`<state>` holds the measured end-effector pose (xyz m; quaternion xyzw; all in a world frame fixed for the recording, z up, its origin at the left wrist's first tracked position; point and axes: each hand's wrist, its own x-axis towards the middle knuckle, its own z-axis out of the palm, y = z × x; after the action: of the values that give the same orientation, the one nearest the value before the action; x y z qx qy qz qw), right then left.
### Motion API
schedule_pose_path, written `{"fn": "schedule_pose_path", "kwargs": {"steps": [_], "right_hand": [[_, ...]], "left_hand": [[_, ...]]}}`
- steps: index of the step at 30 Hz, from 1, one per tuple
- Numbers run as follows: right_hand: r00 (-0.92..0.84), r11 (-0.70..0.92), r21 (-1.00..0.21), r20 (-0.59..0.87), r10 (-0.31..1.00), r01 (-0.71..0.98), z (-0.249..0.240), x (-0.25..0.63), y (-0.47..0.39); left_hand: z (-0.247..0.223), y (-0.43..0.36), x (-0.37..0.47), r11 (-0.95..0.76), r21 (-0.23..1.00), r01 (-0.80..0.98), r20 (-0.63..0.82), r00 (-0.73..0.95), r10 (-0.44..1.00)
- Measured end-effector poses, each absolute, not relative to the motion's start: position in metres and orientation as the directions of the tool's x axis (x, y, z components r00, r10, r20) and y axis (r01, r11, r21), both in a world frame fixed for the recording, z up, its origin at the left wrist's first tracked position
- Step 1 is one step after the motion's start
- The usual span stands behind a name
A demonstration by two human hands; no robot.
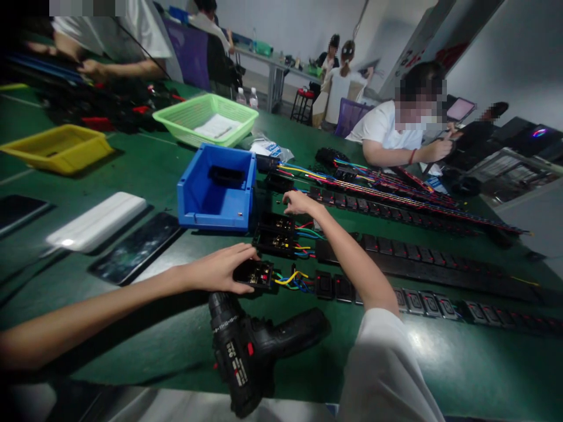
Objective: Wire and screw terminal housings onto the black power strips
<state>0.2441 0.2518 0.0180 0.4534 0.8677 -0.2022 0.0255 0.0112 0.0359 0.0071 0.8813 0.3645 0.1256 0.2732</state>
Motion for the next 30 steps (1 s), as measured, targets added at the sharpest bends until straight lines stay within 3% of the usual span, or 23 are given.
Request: {"fn": "schedule_pose_path", "kwargs": {"steps": [11, 18, 19, 20, 22, 24, 26, 28, 30], "right_hand": [[-0.620, 0.510, -0.445, -0.141, 0.772, 0.736, 0.006, 0.208, 0.266], [-0.602, 0.473, -0.653, 0.033, 0.798, 0.591, 0.057, 0.245, 0.218], [-0.579, 0.462, -0.702, 0.087, 0.810, 0.541, 0.067, 0.254, 0.208], [-0.496, 0.417, -0.820, 0.193, 0.847, 0.392, 0.075, 0.264, 0.197], [-0.295, 0.350, -0.934, 0.317, 0.901, 0.066, 0.085, 0.281, 0.175], [-0.206, 0.182, -0.960, 0.226, 0.952, -0.212, 0.082, 0.291, 0.154], [-0.261, -0.091, -0.937, -0.001, 0.965, -0.336, 0.069, 0.294, 0.133], [-0.336, -0.249, -0.918, -0.139, 0.932, -0.310, 0.052, 0.292, 0.111], [-0.384, -0.308, -0.911, -0.190, 0.903, -0.274, 0.039, 0.287, 0.090]], "left_hand": [[0.009, 0.036, 0.010, -0.607, 0.552, 0.571, 0.024, 0.717, 0.697], [0.007, 0.036, 0.010, -0.610, 0.555, 0.566, 0.033, 0.718, 0.695], [0.006, 0.036, 0.010, -0.611, 0.555, 0.565, 0.032, 0.720, 0.694], [0.006, 0.036, 0.010, -0.612, 0.554, 0.564, 0.030, 0.721, 0.692], [0.004, 0.037, 0.010, -0.610, 0.555, 0.565, 0.027, 0.721, 0.692], [0.003, 0.037, 0.010, -0.607, 0.556, 0.567, 0.023, 0.720, 0.694], [0.002, 0.037, 0.010, -0.605, 0.557, 0.569, 0.022, 0.718, 0.696], [0.001, 0.037, 0.010, -0.607, 0.556, 0.567, 0.026, 0.719, 0.695], [0.000, 0.037, 0.011, -0.612, 0.556, 0.562, 0.031, 0.722, 0.691]]}}
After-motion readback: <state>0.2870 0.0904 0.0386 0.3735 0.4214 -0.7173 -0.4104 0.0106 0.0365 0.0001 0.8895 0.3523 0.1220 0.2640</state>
